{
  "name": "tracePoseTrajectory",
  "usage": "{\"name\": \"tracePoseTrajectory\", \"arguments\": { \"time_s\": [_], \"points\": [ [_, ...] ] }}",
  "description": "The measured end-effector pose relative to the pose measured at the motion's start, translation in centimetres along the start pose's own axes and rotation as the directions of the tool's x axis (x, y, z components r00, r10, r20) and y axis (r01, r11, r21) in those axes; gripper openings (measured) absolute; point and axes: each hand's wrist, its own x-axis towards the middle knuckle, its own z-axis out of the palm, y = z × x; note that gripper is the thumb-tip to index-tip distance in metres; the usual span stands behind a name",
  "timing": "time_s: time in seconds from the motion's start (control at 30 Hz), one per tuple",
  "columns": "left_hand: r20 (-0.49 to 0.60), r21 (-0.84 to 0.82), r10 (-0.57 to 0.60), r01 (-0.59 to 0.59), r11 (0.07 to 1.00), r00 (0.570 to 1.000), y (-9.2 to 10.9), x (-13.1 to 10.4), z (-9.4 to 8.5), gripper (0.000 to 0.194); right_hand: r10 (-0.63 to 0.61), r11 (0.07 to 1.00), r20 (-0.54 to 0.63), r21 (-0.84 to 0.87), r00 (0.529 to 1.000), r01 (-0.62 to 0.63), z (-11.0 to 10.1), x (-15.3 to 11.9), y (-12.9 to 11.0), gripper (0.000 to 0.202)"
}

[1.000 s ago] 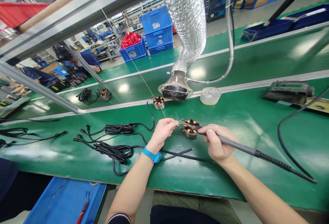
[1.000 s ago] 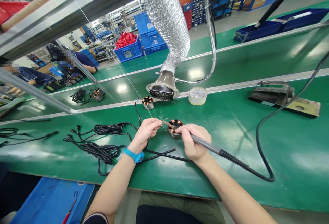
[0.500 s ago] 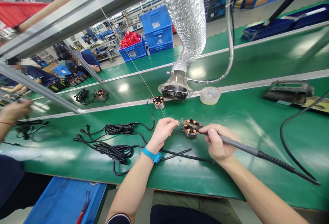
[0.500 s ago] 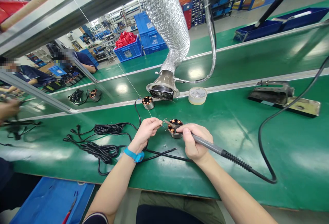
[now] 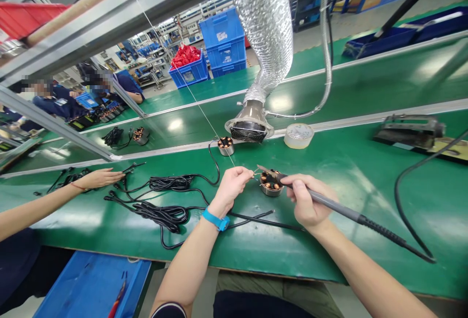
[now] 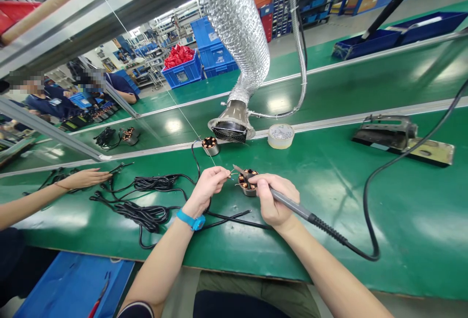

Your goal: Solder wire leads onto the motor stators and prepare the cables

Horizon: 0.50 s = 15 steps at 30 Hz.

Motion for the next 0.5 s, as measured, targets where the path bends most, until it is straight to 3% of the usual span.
{"name": "tracePoseTrajectory", "arguments": {
  "time_s": [0.17,0.37,0.5],
  "points": [
    [-0.005,-0.034,0.046,-0.046,0.998,0.999,-0.1,0.0,0.1,0.03,-0.065,0.998,0.113,-0.019,0.991,0.067,0.9,0.9,-0.1,0.02],
    [0.01,0.007,0.163,-0.163,0.987,0.987,0.0,-0.4,0.3,0.031,-0.149,0.985,0.28,-0.045,0.948,0.168,2.3,1.9,0.1,0.036],
    [0.004,0.065,0.2,-0.2,0.978,0.98,0.1,-0.4,0.3,0.031,-0.172,0.977,0.278,-0.071,0.945,0.199,2.6,1.9,0.4,0.038]
  ]
}}
